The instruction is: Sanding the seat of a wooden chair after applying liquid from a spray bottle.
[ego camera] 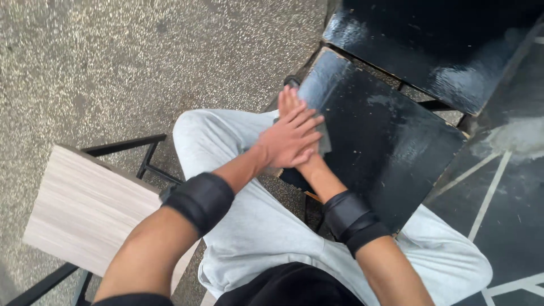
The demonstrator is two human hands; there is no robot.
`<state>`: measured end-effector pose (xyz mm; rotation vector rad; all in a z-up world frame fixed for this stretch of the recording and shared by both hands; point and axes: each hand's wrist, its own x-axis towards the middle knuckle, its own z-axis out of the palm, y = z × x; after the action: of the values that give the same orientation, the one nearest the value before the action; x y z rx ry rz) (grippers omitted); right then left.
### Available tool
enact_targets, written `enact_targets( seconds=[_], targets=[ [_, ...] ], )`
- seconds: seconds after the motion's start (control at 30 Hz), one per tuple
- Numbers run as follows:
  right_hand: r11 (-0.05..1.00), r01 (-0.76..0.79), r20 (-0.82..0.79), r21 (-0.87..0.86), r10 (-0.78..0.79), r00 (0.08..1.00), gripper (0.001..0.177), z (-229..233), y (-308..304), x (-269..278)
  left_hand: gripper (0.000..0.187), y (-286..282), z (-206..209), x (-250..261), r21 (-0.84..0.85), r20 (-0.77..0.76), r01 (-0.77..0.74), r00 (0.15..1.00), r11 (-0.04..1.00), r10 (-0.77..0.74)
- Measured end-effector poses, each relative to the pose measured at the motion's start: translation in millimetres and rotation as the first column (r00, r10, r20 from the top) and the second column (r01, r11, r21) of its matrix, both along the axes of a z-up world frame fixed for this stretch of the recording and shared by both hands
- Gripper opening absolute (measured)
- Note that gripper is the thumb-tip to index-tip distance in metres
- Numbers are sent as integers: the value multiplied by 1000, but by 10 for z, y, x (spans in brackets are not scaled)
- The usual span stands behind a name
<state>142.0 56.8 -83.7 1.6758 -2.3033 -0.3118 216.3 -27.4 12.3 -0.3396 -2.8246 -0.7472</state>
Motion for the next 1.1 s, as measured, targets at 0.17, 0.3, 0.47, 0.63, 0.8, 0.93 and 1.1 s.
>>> enact_targets(
  seconds=[0.17, 0.3, 0.47, 0.63, 0.8, 0.93, 1.1],
  targets=[
    [997, -13, 520, -73, 49, 853, 107, 391, 349, 468, 50, 350, 113, 351, -77, 124, -9, 992, 997, 19],
    [993, 5, 526, -121, 60, 849, 107, 387, 733, 518, 49, 741, 68, 361, -101, 117, -19, 993, 995, 31],
    [996, -2, 494, -90, 46, 868, 108, 212, 1118, 305, 46, 1086, 77, 109, -118, 112, 15, 994, 993, -2],
    [995, 32, 419, -98, 12, 908, 104, 89, 1583, -38, 44, 1446, 21, -243, -35, 88, 37, 996, 999, -33],
    [995, 100, 458, -18, -80, 885, 103, 36, 2002, -491, 43, 1770, -92, -723, 55, 71, 98, 992, 994, -102],
    [987, 139, 404, 79, -159, 901, 103, 350, 1970, -944, 44, 1771, -164, -1188, 82, 2, 128, 992, 988, -129],
    [976, 213, 448, 43, -209, 869, 103, 400, 1888, -1533, 41, 1658, -158, -1818, 118, -32, 175, 984, 977, -173]
  ],
)
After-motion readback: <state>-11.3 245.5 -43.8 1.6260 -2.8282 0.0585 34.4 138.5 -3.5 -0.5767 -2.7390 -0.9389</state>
